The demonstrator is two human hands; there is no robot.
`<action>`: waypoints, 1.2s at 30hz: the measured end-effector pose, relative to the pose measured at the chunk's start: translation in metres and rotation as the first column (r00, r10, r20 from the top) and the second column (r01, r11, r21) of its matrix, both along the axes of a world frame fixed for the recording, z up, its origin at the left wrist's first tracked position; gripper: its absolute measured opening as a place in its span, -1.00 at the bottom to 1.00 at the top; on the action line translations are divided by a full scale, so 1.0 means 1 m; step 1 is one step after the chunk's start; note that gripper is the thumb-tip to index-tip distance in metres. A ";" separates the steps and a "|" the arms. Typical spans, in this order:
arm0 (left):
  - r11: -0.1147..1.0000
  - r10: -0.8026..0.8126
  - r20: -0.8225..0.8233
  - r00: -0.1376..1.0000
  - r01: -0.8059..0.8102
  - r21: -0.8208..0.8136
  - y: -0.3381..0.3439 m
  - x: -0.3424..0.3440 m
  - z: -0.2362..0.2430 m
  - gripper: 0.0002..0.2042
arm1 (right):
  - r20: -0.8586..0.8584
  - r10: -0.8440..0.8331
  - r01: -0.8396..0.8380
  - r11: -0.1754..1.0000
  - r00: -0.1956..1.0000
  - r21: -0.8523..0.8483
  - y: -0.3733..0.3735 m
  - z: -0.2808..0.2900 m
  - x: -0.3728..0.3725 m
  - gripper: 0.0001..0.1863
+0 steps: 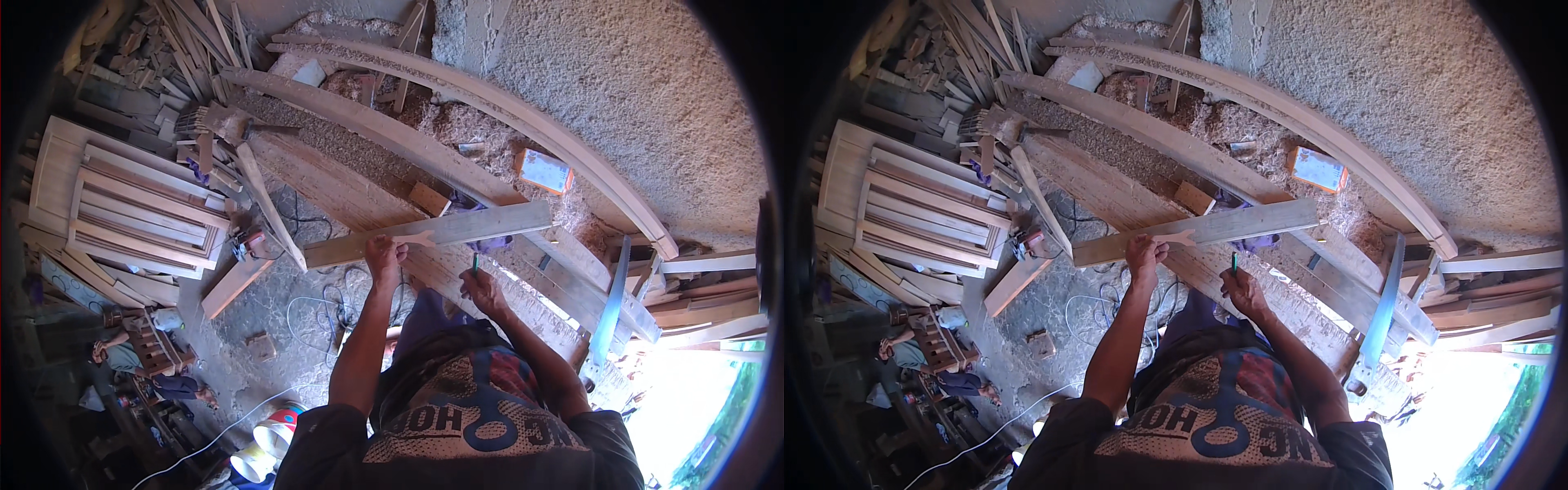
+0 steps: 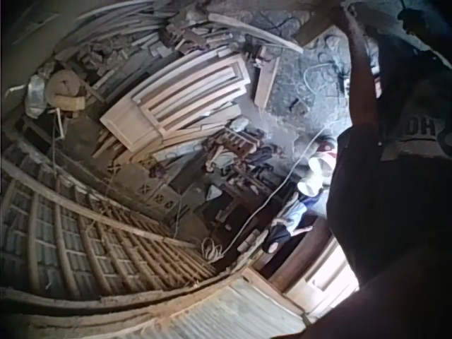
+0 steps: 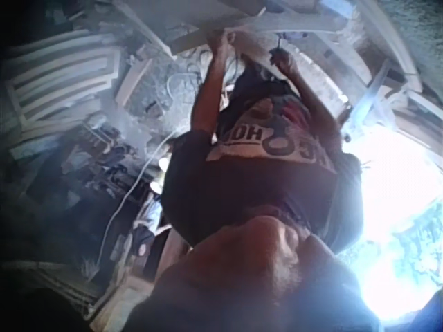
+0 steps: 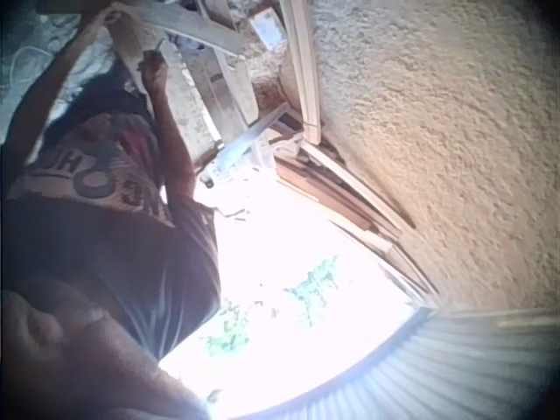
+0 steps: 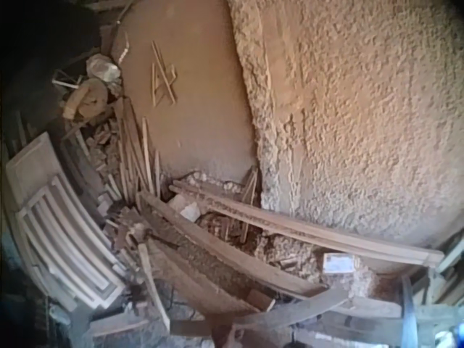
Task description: The person marks a wooden plank with a pencil and then uses a hand saw to cut along the marked line. The person holds the plank steady with one hand while sawing with the other.
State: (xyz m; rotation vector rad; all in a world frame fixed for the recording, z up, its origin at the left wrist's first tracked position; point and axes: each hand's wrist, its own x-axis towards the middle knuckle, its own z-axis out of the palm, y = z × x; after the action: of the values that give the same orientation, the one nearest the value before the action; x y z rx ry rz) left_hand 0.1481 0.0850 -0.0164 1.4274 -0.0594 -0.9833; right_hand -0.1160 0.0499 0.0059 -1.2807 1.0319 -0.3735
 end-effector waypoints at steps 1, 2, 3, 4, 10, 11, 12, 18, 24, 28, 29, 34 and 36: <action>1.000 0.001 -0.006 1.000 -0.001 -0.004 0.000 0.004 -0.002 -0.70 | -0.002 -0.009 0.009 1.000 1.000 -0.008 0.001 -0.001 0.004 -0.65; 1.000 0.002 -0.012 1.000 -0.002 -0.008 0.000 0.007 -0.003 -0.72 | -0.010 -0.018 0.017 1.000 1.000 -0.012 0.001 -0.003 0.008 -0.65; 1.000 0.002 -0.018 1.000 -0.002 -0.012 0.000 0.011 -0.003 -0.74 | -0.017 -0.028 0.028 0.999 0.999 -0.015 0.001 -0.003 0.013 -0.65; 1.000 -0.016 -0.010 1.000 0.015 -0.019 0.000 0.014 -0.002 -0.77 | -0.024 -0.038 0.037 0.999 0.999 -0.019 0.000 -0.004 0.018 -0.65; 0.987 -0.159 0.016 0.987 0.160 -0.019 0.012 0.039 -0.009 -0.79 | -0.050 -0.068 0.068 0.998 0.996 -0.012 -0.004 -0.006 0.051 -0.66; 0.979 -0.203 0.032 0.979 0.203 0.010 0.014 0.040 -0.011 -0.79 | -0.056 -0.079 0.077 0.997 0.995 -0.029 -0.004 -0.007 0.055 -0.66; 0.969 -0.248 0.051 0.967 0.246 0.034 0.014 0.041 -0.012 -0.80 | -0.059 -0.090 0.087 0.995 0.994 -0.054 -0.005 -0.008 0.059 -0.66; 0.982 -0.189 -0.029 0.982 0.189 0.008 0.015 0.039 -0.018 -0.81 | -0.046 -0.193 0.185 0.973 0.980 -0.140 -0.017 -0.003 0.078 -0.66; 0.966 -0.254 0.070 0.965 0.250 0.060 0.011 0.047 -0.009 -0.82 | -0.316 -0.231 0.098 0.918 0.920 -0.384 -0.038 0.001 0.087 -0.74; 0.860 -0.510 0.656 0.557 0.358 0.365 0.018 0.056 -0.001 -0.72 | -0.310 -0.186 -0.017 0.833 0.932 -0.553 -0.055 0.016 0.094 -0.74; 0.856 -0.513 0.683 0.520 0.377 0.355 0.019 0.059 -0.001 -0.70 | -0.350 -0.156 -0.051 0.855 0.923 -0.515 -0.058 0.020 0.099 -0.71; 0.849 -0.480 0.809 0.339 0.413 0.330 0.019 0.065 -0.011 -0.69 | -0.505 0.042 -0.254 0.898 0.862 -0.359 -0.073 0.037 0.122 -0.51; 0.828 -0.520 0.786 0.336 0.426 0.365 0.015 0.065 -0.012 -0.74 | -0.474 0.076 -0.292 0.868 0.877 -0.401 -0.076 0.029 0.125 -0.45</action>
State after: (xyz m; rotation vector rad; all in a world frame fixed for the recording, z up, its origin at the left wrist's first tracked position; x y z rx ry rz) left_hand 0.2131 0.1005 -0.0280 1.9332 -1.3023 -0.5901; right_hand 0.0093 -0.0264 0.0350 -1.9526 1.2279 -0.1757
